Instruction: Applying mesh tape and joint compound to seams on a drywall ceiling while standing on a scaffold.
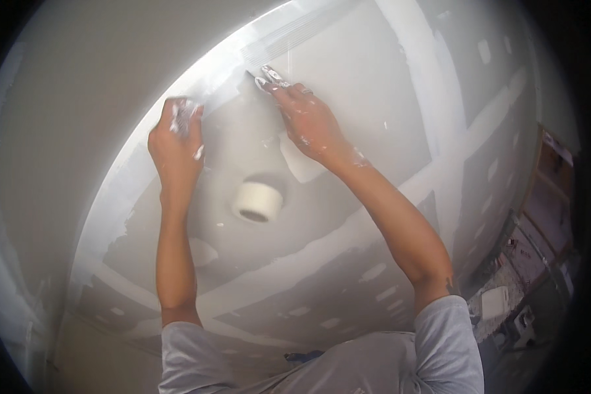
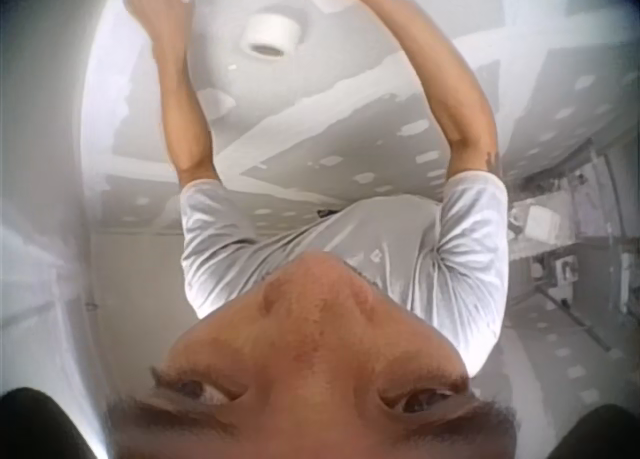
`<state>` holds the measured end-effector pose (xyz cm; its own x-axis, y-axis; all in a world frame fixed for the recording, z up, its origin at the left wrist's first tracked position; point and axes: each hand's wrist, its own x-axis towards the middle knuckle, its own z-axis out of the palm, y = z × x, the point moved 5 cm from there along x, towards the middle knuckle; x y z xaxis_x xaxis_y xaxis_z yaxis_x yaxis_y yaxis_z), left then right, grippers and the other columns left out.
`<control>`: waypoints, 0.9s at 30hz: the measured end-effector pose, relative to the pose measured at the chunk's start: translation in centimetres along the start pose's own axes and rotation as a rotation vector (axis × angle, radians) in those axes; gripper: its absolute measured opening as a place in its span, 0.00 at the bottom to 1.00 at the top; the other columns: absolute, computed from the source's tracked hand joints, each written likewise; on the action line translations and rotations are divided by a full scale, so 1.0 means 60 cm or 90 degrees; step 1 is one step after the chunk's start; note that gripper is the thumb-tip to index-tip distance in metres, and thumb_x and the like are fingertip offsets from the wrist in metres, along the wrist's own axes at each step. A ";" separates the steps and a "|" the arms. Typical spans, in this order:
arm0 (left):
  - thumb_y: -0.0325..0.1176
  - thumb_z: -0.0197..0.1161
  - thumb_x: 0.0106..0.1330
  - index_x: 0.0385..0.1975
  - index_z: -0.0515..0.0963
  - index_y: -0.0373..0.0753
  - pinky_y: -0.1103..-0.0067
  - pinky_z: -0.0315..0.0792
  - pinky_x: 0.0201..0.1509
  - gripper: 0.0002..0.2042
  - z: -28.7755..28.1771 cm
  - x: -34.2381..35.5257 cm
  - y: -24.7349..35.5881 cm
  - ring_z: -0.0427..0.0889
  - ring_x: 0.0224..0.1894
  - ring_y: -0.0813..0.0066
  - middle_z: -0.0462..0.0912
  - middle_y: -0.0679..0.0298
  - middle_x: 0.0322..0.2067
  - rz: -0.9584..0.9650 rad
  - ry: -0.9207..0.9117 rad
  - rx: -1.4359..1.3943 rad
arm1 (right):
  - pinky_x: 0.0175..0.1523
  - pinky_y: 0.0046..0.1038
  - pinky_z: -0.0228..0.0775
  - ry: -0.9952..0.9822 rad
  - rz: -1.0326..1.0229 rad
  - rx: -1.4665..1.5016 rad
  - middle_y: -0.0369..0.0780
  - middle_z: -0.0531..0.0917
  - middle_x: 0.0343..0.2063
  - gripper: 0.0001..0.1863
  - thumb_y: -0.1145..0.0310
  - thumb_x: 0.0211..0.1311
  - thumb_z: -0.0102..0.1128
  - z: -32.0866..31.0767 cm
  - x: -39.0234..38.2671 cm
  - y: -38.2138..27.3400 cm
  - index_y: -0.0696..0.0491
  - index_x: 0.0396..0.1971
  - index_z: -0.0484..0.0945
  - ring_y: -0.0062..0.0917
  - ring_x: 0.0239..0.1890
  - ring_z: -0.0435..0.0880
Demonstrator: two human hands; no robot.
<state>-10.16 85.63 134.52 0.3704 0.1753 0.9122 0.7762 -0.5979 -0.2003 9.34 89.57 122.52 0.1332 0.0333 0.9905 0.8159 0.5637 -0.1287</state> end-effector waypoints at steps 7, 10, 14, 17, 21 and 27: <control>0.35 0.64 0.71 0.52 0.77 0.35 0.87 0.57 0.22 0.14 0.038 -0.198 -0.047 0.70 0.25 0.87 0.79 0.68 0.34 -0.454 -0.002 -0.729 | 0.36 0.30 0.72 -0.184 0.479 0.312 0.42 0.81 0.30 0.18 0.63 0.69 0.64 -0.053 -0.227 -0.039 0.56 0.53 0.77 0.27 0.28 0.76; 0.40 0.62 0.72 0.56 0.75 0.35 0.89 0.56 0.22 0.19 0.080 -0.293 -0.020 0.69 0.24 0.87 0.79 0.66 0.35 -0.524 -0.078 -0.916 | 0.32 0.25 0.68 -0.403 0.789 0.514 0.34 0.79 0.28 0.19 0.57 0.65 0.70 -0.071 -0.430 -0.095 0.55 0.45 0.81 0.17 0.26 0.72; 0.42 0.60 0.73 0.61 0.72 0.37 0.87 0.59 0.22 0.22 0.141 -0.391 0.050 0.69 0.24 0.85 0.79 0.65 0.40 -0.673 -0.100 -1.017 | 0.35 0.23 0.69 -0.466 0.968 0.616 0.31 0.77 0.31 0.21 0.59 0.60 0.74 -0.111 -0.612 -0.163 0.54 0.47 0.79 0.15 0.30 0.73; 0.37 0.58 0.73 0.61 0.70 0.38 0.85 0.59 0.23 0.19 0.175 -0.444 0.097 0.69 0.25 0.83 0.78 0.64 0.43 -0.692 -0.160 -1.046 | 0.40 0.25 0.70 -0.483 1.038 0.647 0.33 0.77 0.35 0.27 0.64 0.51 0.80 -0.156 -0.690 -0.176 0.53 0.49 0.76 0.18 0.36 0.75; 0.27 0.55 0.73 0.67 0.63 0.44 0.86 0.63 0.30 0.23 0.246 -0.506 0.137 0.67 0.31 0.86 0.77 0.67 0.47 -0.805 -0.196 -1.059 | 0.51 0.27 0.68 -0.499 0.960 0.557 0.33 0.78 0.37 0.33 0.66 0.44 0.84 -0.210 -0.714 -0.187 0.54 0.51 0.75 0.21 0.44 0.75; 0.29 0.52 0.73 0.71 0.56 0.46 0.82 0.71 0.38 0.27 0.313 -0.514 0.214 0.72 0.34 0.80 0.74 0.63 0.58 -0.800 -0.347 -1.198 | 0.59 0.25 0.66 -0.367 1.068 0.529 0.33 0.78 0.43 0.38 0.72 0.44 0.85 -0.231 -0.735 -0.212 0.55 0.57 0.73 0.20 0.49 0.74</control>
<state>-2.03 87.21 97.13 0.5597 0.8258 0.0693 -0.3880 0.1873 0.9024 0.87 69.47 79.81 0.0537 0.9836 -0.1723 -0.3647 -0.1413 -0.9203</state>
